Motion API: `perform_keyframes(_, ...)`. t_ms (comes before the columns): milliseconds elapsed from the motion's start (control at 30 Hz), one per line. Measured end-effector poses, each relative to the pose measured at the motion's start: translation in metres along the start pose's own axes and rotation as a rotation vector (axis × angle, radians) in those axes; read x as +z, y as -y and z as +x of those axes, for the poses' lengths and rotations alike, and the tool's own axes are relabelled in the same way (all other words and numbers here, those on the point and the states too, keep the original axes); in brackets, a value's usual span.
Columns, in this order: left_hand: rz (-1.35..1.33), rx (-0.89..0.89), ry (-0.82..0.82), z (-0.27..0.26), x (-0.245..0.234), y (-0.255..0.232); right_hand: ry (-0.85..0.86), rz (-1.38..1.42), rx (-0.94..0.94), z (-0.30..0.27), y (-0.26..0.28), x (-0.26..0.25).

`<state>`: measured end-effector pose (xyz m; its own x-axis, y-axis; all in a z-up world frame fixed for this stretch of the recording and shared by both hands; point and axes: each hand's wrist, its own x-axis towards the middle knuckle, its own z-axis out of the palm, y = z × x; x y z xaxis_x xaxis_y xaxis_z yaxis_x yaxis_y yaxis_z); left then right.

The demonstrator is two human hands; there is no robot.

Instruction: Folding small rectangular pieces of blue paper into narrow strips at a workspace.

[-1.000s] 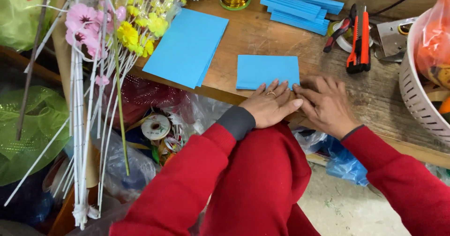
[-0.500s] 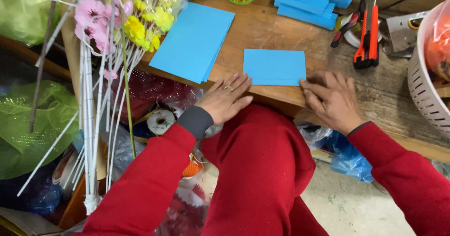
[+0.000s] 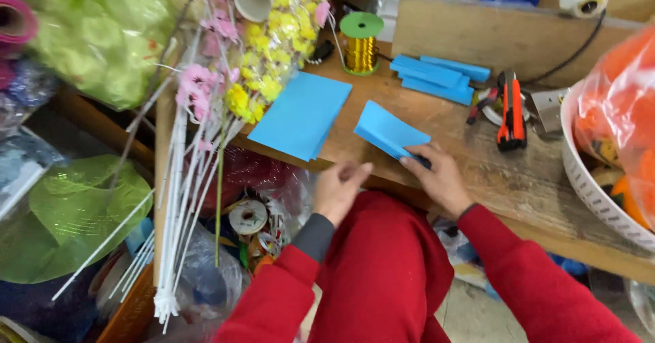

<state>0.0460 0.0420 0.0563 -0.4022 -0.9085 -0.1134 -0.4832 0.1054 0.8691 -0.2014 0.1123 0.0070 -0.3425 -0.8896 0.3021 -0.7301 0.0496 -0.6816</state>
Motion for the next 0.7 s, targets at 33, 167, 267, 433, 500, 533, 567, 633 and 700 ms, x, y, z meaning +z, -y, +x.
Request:
perform_keyframes(33, -0.076, -0.035, 0.066, -0.002, -0.001, -0.011, -0.009, 0.228, 0.100, 0.001, 0.005, 0.003)
perform_keyframes(167, -0.069, -0.033, 0.140, -0.009, -0.003, -0.075, -0.061, 0.581, 0.213, -0.013, 0.061, 0.006)
perform_keyframes(267, 0.125, 0.250, -0.114, 0.014, 0.031, -0.068, -0.036, 0.748, 0.243, -0.021, 0.089, -0.004)
perform_keyframes(433, 0.644, 0.864, -0.618, 0.029, 0.035, -0.050, -0.274, 0.347, -0.029, -0.029, 0.088, -0.049)
perform_keyframes(500, 0.634, 0.877, -0.570, 0.034, 0.040, -0.032, -0.284, 0.344, 0.029, -0.025, 0.079, -0.054)
perform_keyframes(533, 0.631, 0.883, -0.540, 0.038, 0.042, -0.023, -0.284, 0.349, 0.071, -0.022, 0.074, -0.056)
perform_keyframes(567, 0.627, 0.888, -0.528, 0.035, 0.045, -0.020, -0.292, 0.346, 0.081, -0.025, 0.072, -0.058)
perform_keyframes(633, 0.398, 0.857, -0.397, 0.034, 0.043, -0.015, -0.310, 0.488, 0.178, -0.023, 0.072, -0.059)
perform_keyframes(700, 0.355, 0.827, -0.275, 0.025, 0.039, -0.025, -0.316, 0.591, 0.241, -0.021, 0.059, -0.054)
